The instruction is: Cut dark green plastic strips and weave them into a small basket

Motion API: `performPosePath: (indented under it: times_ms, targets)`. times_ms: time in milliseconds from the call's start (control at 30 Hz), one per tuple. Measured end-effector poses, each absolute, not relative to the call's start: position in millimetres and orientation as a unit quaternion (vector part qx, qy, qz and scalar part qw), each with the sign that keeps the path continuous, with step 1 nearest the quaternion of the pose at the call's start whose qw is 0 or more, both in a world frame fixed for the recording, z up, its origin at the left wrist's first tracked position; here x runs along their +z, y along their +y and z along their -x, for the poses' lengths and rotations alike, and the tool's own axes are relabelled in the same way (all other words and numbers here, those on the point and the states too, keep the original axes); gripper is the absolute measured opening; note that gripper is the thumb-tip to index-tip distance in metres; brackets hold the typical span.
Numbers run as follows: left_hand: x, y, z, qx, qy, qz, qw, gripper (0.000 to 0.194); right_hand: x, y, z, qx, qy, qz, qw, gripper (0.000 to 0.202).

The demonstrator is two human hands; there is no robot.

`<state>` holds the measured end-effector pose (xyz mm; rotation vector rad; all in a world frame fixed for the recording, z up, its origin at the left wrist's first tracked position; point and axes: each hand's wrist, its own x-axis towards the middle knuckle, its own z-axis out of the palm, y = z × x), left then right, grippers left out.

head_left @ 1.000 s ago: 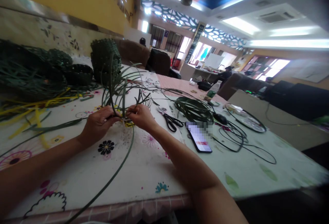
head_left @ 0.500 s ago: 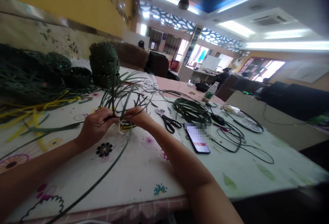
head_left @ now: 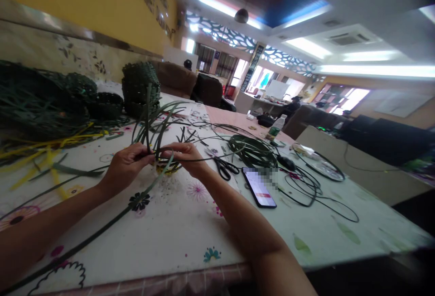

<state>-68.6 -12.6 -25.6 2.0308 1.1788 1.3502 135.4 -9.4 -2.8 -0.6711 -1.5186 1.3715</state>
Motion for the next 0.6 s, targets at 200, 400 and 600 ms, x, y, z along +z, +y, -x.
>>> performPosePath:
  times_ms: [200,400,600]
  targets:
    - [-21,-16,70,0.476,0.413,-0.738,0.243,0.025,-2,-12,-133,0.620,-0.572,0.284,0.455,0.029]
    - [-16,-20,64,0.491,0.408,-0.729,0.249,0.025,-3,-15,-125,0.623,-0.556,0.284,0.472,0.030]
    - [-26,-15,64,0.495,0.440,-0.706,0.252,0.025,-12,-14,-118,0.581,-0.553,0.290,0.522,0.027]
